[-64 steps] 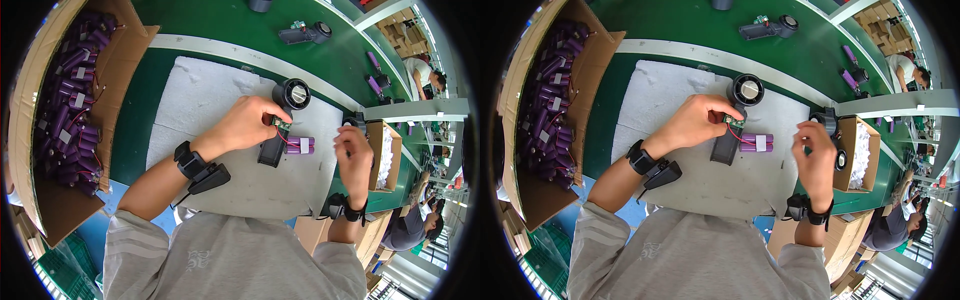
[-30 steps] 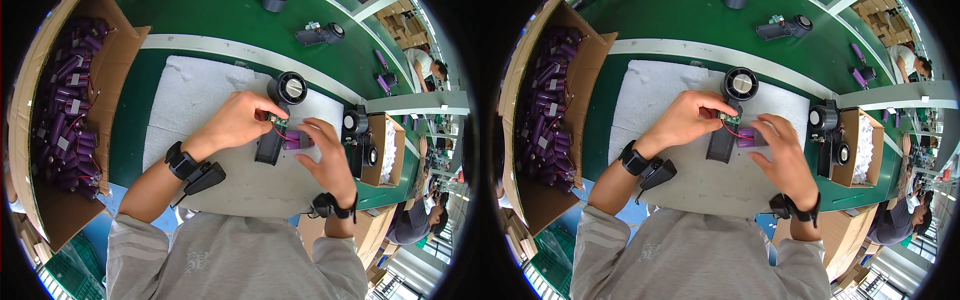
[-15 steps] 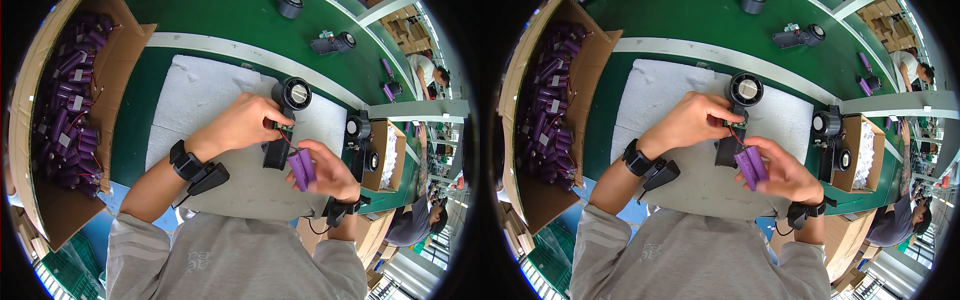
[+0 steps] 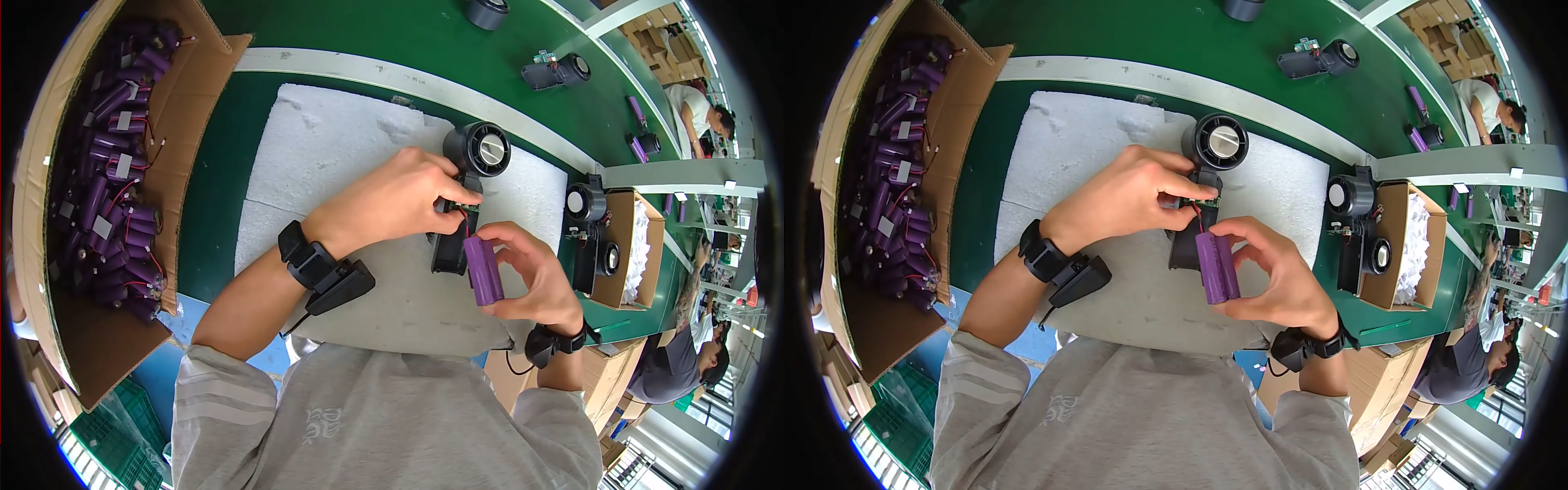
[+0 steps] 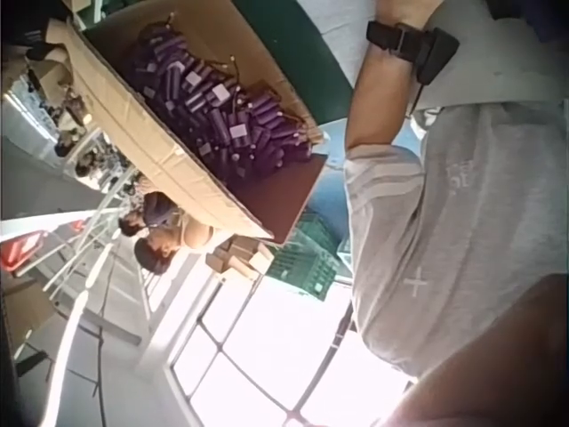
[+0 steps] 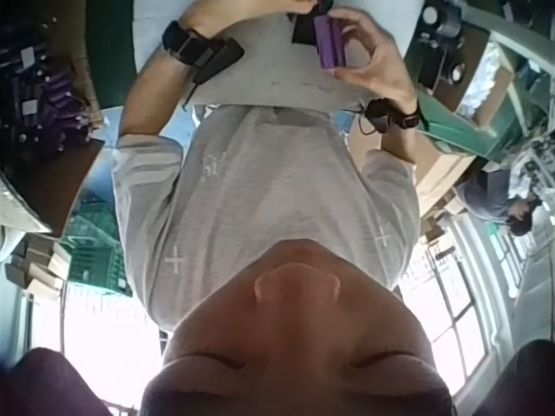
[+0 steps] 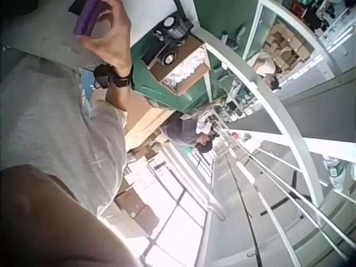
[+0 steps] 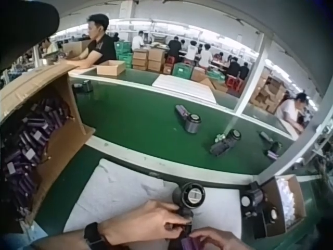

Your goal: The person picks up a battery pack from a box, connects its wire to a circuit board inside a handheld fan housing, and presses the battery pack into the handle. They then set the assembled fan aside and repeat the process with another unit.

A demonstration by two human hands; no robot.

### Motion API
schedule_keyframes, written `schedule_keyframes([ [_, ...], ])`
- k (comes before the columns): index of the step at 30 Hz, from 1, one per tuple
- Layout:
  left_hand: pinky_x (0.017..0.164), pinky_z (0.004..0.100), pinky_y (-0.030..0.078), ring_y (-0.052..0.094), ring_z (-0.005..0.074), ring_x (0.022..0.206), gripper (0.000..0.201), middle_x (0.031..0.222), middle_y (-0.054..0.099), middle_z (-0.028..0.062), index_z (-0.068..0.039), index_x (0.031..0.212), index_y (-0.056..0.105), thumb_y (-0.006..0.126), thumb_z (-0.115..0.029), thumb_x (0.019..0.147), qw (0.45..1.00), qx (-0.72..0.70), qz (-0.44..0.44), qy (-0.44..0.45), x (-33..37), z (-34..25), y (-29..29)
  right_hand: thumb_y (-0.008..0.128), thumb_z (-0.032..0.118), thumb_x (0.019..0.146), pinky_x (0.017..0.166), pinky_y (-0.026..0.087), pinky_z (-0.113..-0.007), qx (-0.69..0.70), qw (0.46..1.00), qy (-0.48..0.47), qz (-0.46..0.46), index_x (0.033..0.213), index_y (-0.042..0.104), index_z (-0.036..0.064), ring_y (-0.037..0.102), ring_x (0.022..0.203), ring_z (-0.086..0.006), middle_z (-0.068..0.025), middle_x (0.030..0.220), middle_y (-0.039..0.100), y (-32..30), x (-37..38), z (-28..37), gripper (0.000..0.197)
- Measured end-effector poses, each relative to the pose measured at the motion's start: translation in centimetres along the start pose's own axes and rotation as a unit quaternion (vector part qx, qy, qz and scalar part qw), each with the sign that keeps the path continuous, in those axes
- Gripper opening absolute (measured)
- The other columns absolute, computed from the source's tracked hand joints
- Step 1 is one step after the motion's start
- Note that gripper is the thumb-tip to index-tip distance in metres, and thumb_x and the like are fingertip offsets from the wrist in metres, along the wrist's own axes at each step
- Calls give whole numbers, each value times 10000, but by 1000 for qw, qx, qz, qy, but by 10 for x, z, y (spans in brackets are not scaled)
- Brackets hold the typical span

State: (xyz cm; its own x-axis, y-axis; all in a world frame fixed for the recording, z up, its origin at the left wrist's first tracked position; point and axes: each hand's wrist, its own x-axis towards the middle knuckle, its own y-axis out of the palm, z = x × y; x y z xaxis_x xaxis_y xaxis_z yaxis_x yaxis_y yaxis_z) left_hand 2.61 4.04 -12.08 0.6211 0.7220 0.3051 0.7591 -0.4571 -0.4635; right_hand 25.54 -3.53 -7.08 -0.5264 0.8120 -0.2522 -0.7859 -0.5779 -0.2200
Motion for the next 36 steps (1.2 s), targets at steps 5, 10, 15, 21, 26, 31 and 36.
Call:
schedule_keyframes([
  [5,628,372,523,641,324,652,260,802,657,177,-54,973,748,675,-80,724,1000,-10,8,-16,1,-3,-1,826,33,585,860,517,-357,-210,975,-5,-77,1271,517,27,577,1049,-237,-105,1184,560,23,7,6,752],
  [10,643,395,522,638,346,654,255,776,649,199,-41,965,747,660,-95,731,999,-27,15,-35,1,-4,-1,820,19,587,846,533,-378,-271,950,-78,-137,1229,542,22,584,1017,-280,-136,1188,558,37,15,-4,700],
  [15,636,387,522,637,341,646,255,767,651,194,-34,964,745,659,-86,730,999,-35,7,-35,0,-5,-2,850,7,558,813,549,-363,-308,926,-110,-186,1092,622,1,626,995,-272,-134,1220,573,47,12,-2,580],
  [21,612,370,516,634,315,617,254,762,658,182,-29,963,744,676,-91,727,998,-36,3,-56,-1,-7,0,861,-5,557,768,567,-355,-302,919,-108,-229,921,654,-7,653,950,-265,-145,1257,555,52,8,-14,418],
  [26,582,352,503,631,287,597,255,763,667,178,-30,964,744,696,-109,727,996,-63,-6,-66,-2,0,1,856,-20,557,716,579,-336,-323,915,-124,-208,885,616,-4,663,882,-251,-128,1232,553,44,11,-8,407],
  [31,586,338,496,634,273,602,274,751,669,177,-40,968,746,741,-129,709,994,-66,25,-82,1,-1,-7,843,-46,550,702,576,-327,-255,948,-84,-172,963,560,19,638,937,-253,-123,1214,503,37,19,-9,505],
  [36,651,314,516,667,267,669,349,814,690,168,-67,1003,744,814,-122,666,991,-61,65,-102,1,-3,-12,839,-63,534,711,563,-327,-234,955,-52,-176,1136,495,64,606,964,-260,-126,1227,442,41,25,-3,705],
])
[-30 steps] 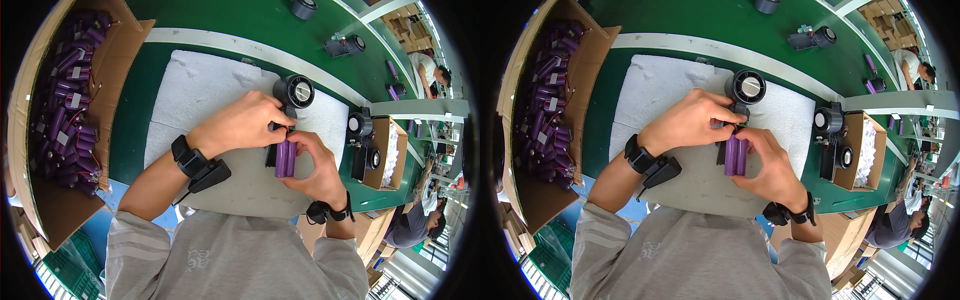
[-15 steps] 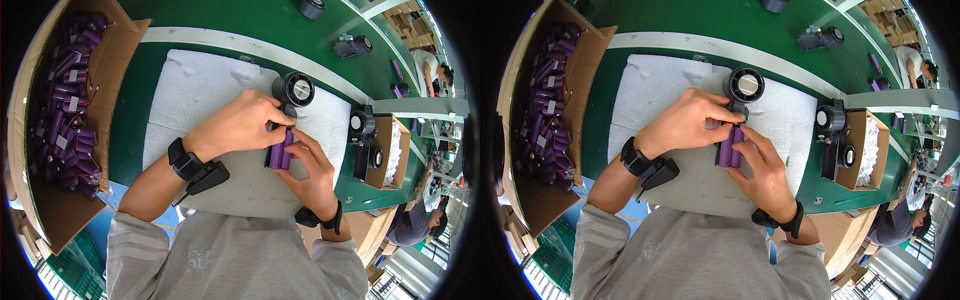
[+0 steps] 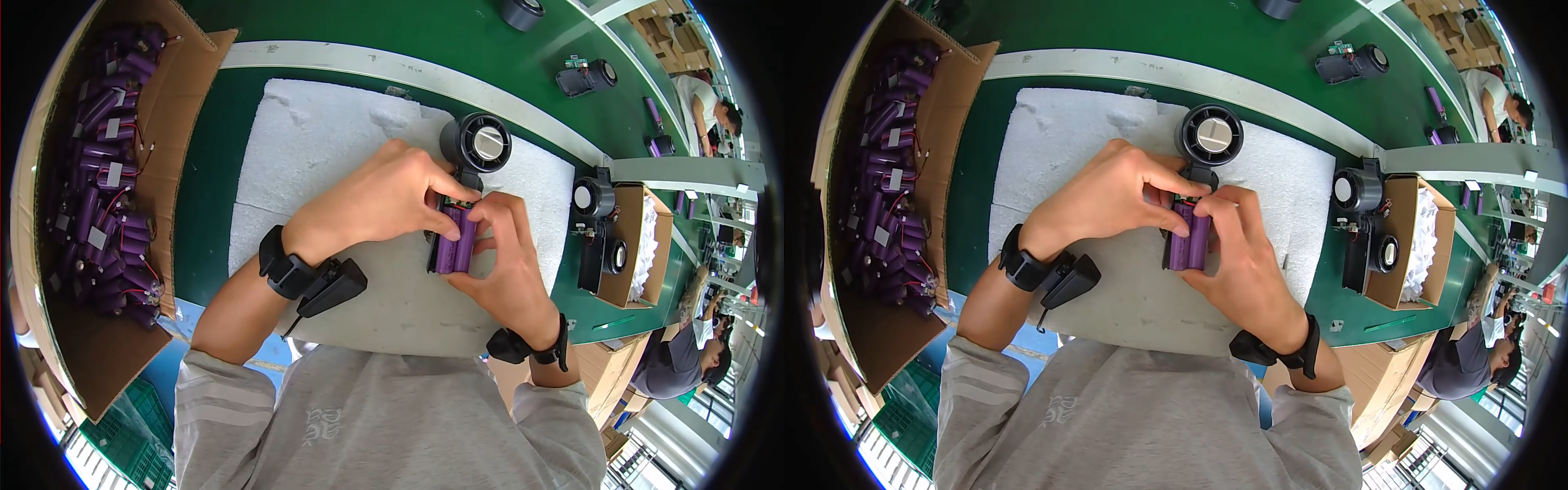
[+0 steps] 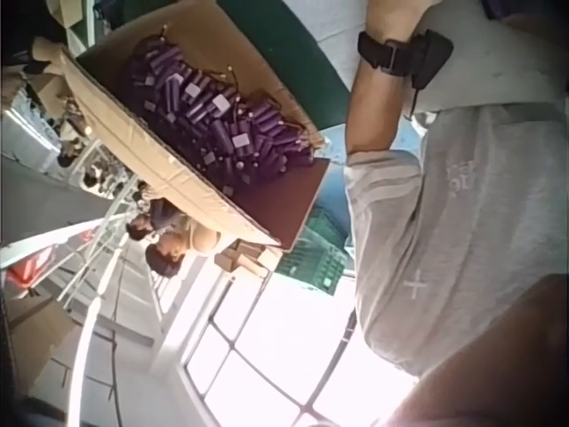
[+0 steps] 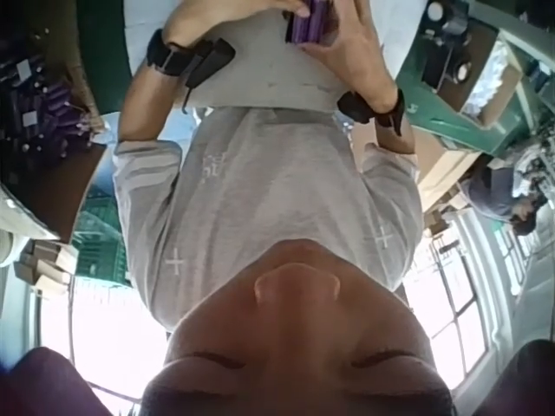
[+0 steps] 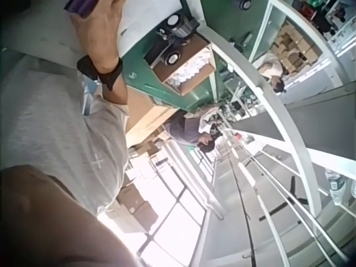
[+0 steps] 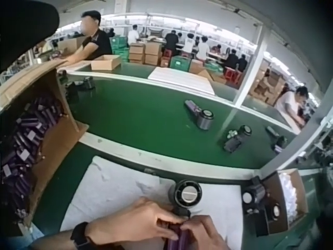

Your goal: The person picks up a battery pack from a box, connects its wire to a circuit board inside a handheld fan housing, and presses the battery pack into the handle. They then set the assembled fan aside and repeat the process with another unit.

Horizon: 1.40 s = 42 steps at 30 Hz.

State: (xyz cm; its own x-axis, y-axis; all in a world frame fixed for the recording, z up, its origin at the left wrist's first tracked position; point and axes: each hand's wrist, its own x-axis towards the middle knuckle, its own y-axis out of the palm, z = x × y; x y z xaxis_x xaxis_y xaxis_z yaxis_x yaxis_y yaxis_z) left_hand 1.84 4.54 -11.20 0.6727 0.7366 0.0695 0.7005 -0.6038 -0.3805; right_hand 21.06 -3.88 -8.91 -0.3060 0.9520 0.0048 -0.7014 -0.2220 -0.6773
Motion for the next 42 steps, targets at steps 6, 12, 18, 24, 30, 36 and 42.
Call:
schedule_keyframes([
  [6,632,323,507,639,244,612,378,728,683,145,-123,1040,748,803,-118,666,999,-30,6,-17,0,2,0,844,-60,530,708,553,-324,-13,1000,0,9,1227,443,91,599,935,-255,-115,1234,429,-1,5,1,818],
  [12,664,274,503,618,123,678,402,803,707,82,-51,1071,727,834,-110,688,998,-31,23,-39,-2,0,3,872,-17,533,717,551,-319,-4,1000,-13,20,1230,510,72,605,932,-251,-105,1207,462,-3,-1,-3,790],
  [18,714,262,515,630,117,743,376,836,705,81,-43,1078,724,815,-70,714,997,-42,33,-47,1,0,0,893,51,542,745,557,-329,-40,992,-112,-32,1208,601,41,616,937,-256,-117,1209,495,1,-9,-14,727],
  [24,708,303,542,655,181,751,407,1004,688,122,-71,1124,703,789,-71,726,994,-84,-62,18,2,15,6,885,116,572,793,557,-365,-127,983,-133,-18,1241,602,28,621,974,-272,-130,1204,531,-8,7,-12,732],
  [30,722,292,552,654,158,821,455,1185,618,117,-85,1221,631,742,-52,781,953,-97,-283,-39,13,29,-4,759,343,780,874,510,-440,-267,948,-80,-155,1236,588,36,595,1071,-367,-195,1244,537,-39,134,-48,576],
  [36,728,313,545,643,203,813,319,1099,637,129,-64,1110,655,717,-74,797,940,-57,-335,10,9,38,-10,589,492,876,999,431,-513,-433,886,126,-113,1322,531,50,524,1196,-432,-271,1268,562,-160,188,-173,631],
  [42,808,352,525,601,264,943,354,1149,600,136,-50,1125,632,708,-83,781,896,20,-443,-20,17,41,-43,577,330,837,822,533,-474,-387,874,279,-93,1081,650,7,655,920,-416,-246,1024,672,-197,168,-224,411],
])
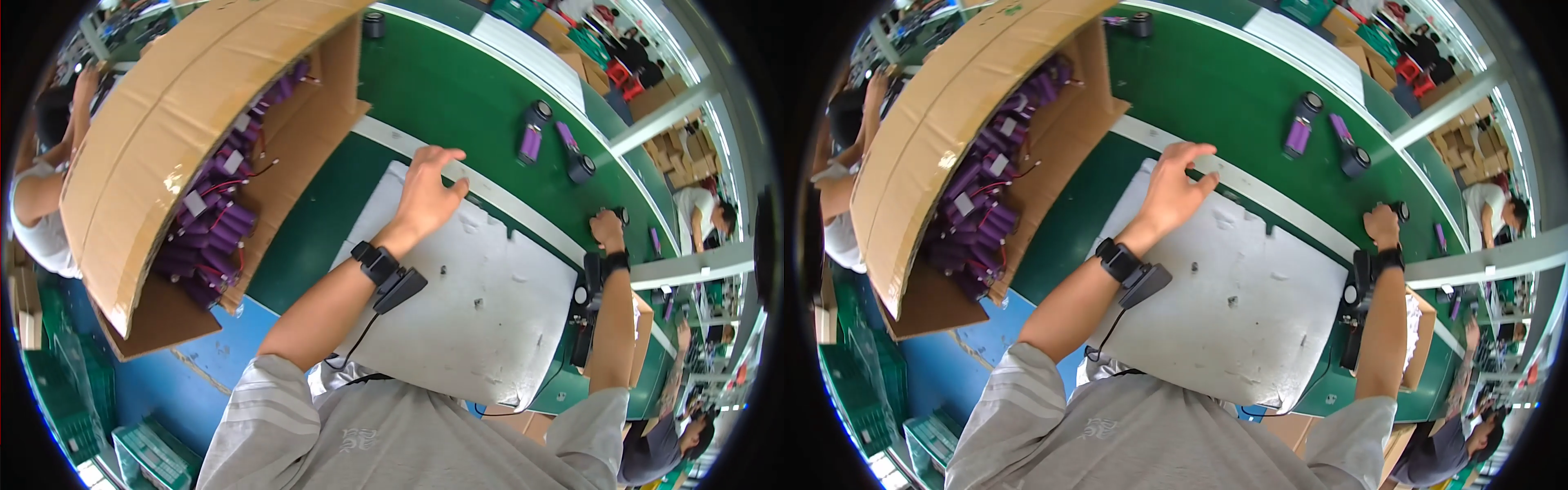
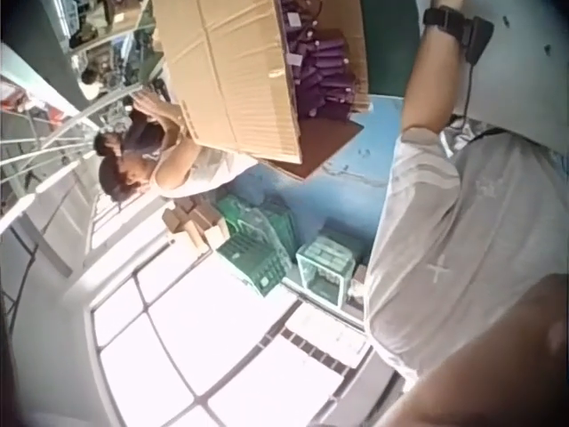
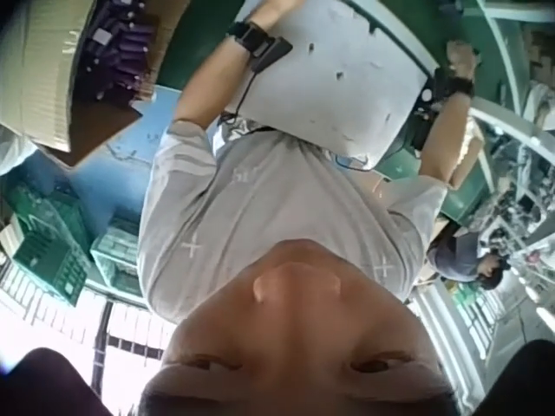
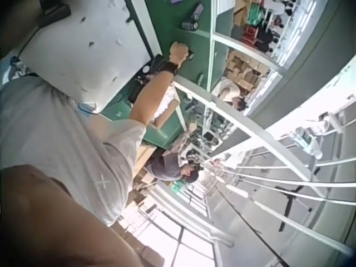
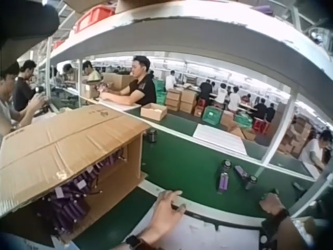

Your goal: The person picks up a battery pack from a box, connects its wire to a circuit board inside a handheld fan housing, and presses the battery pack into the handle. They then set the assembled fan aside and repeat the process with another unit.

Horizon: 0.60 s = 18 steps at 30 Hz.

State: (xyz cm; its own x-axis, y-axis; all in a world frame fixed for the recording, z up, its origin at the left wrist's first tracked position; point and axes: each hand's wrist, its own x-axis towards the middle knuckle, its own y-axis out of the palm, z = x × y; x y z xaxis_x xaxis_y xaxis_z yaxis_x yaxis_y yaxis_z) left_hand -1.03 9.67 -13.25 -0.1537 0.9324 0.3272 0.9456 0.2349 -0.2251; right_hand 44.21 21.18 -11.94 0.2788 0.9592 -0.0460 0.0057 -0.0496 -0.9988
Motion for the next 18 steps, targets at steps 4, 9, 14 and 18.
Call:
schedule_keyframes([
  [4,858,386,510,558,300,1050,411,1219,558,152,-52,1176,604,697,-103,779,985,68,-157,-35,21,22,-59,567,248,846,693,542,-383,118,988,-94,22,955,673,17,696,750,-310,-163,809,701,-59,-106,106,276],
  [9,907,439,504,559,363,1136,447,1246,554,202,-69,1218,580,686,-172,796,927,281,-240,-71,15,27,-129,613,65,813,674,528,-385,233,903,-360,-11,905,652,35,652,719,-336,-161,906,639,-64,-239,146,105],
  [14,950,442,477,590,400,1077,418,1146,621,206,-82,1186,622,707,-166,786,881,387,-171,-212,-5,12,-163,658,27,780,609,508,-355,200,907,-370,-18,934,648,21,639,675,-316,-170,1021,575,-50,-311,162,155],
  [18,911,455,493,599,405,1060,285,1017,670,193,-78,1068,677,691,-119,786,868,413,-171,-218,-21,32,-179,696,48,789,551,491,-328,243,886,-387,-79,962,662,29,613,605,-262,-140,987,580,-20,-314,165,177],
])
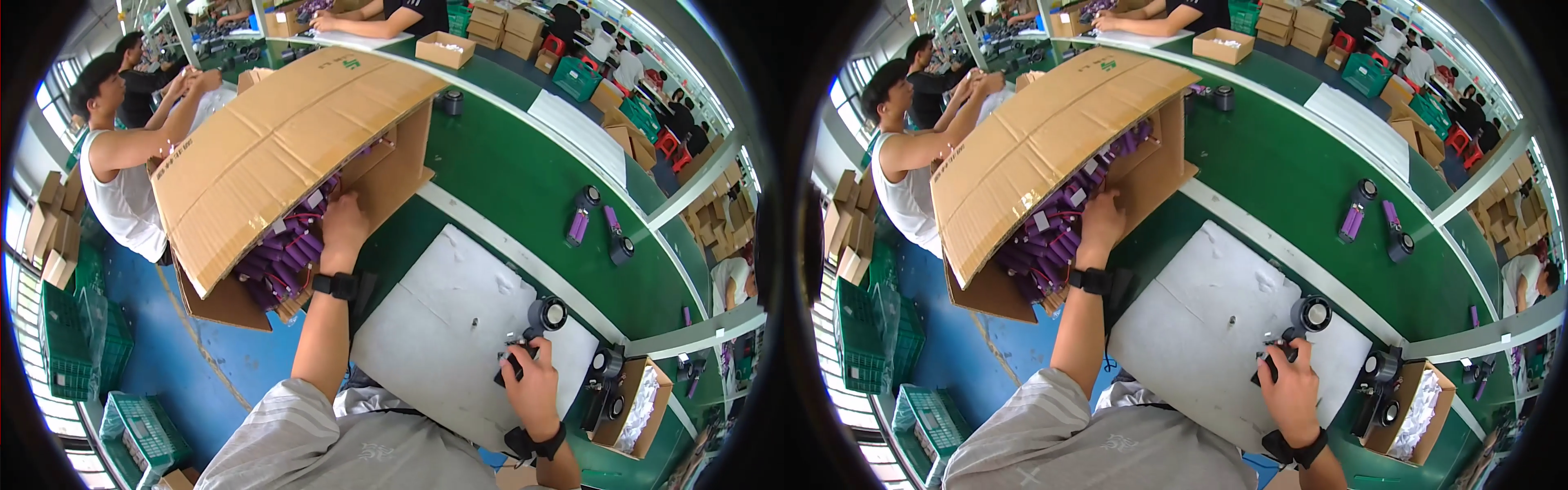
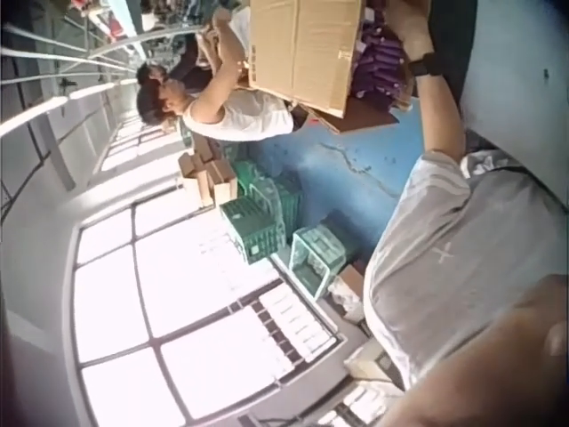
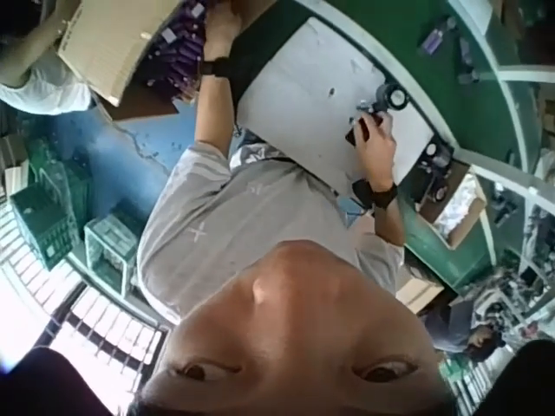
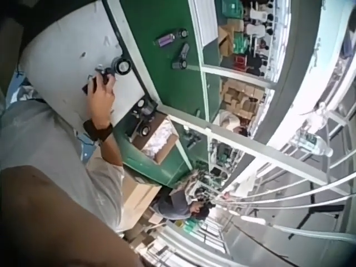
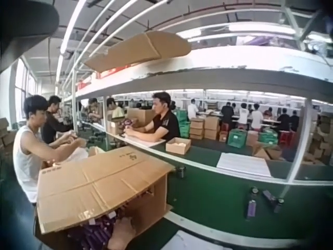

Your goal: The person picks up a battery pack from a box, connects its wire to a circuit board inside a handheld fan housing, and presses the battery pack into the handle. They then set the assembled fan aside and repeat the process with another unit.

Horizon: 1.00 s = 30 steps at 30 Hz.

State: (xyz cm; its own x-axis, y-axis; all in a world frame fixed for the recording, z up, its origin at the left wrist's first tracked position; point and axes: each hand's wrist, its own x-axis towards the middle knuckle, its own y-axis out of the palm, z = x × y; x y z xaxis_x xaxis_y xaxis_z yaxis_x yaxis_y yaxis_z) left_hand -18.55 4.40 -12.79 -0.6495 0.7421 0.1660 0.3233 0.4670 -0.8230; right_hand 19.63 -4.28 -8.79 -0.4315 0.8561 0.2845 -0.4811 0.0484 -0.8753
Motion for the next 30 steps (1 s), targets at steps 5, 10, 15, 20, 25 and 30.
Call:
schedule_keyframes([
  [5,812,489,537,651,426,911,157,868,662,272,-19,921,687,634,-79,787,997,11,-25,74,8,27,14,700,36,814,513,458,-278,134,990,23,-35,965,673,18,583,586,-174,-102,951,590,5,1,-24,155],
  [10,724,473,544,661,426,816,101,808,659,267,10,850,678,592,-20,806,993,-33,-65,95,10,28,11,697,-12,812,476,445,-239,213,974,17,-74,929,674,15,557,529,-125,-73,913,605,10,-2,-40,123],
  [15,559,365,534,681,289,639,120,749,654,211,39,966,636,536,8,909,984,-174,-28,35,-14,-29,-36,694,-17,807,496,415,-228,255,962,31,-93,924,672,-2,536,574,-111,-73,912,605,11,-2,-46,120],
  [20,536,287,520,621,119,592,120,760,650,87,48,1027,604,523,24,942,933,-334,44,125,-65,-104,-85,743,4,752,571,454,-248,194,953,-20,-231,1019,640,2,585,681,-160,-85,908,613,3,-1,-40,286],
  [25,610,265,528,641,119,657,110,833,628,63,16,1058,587,555,-25,961,705,-500,459,208,-120,-152,-76,767,7,698,642,489,-275,54,933,-90,-344,1100,595,7,619,770,-202,-103,936,624,-4,5,-26,437],
  [30,633,273,516,645,139,701,158,891,628,76,-5,1077,576,610,-89,947,582,-550,575,168,-148,-173,-16,780,70,722,589,493,-297,220,959,-21,-177,976,598,8,610,677,-183,-96,844,635,14,-6,-38,319],
])
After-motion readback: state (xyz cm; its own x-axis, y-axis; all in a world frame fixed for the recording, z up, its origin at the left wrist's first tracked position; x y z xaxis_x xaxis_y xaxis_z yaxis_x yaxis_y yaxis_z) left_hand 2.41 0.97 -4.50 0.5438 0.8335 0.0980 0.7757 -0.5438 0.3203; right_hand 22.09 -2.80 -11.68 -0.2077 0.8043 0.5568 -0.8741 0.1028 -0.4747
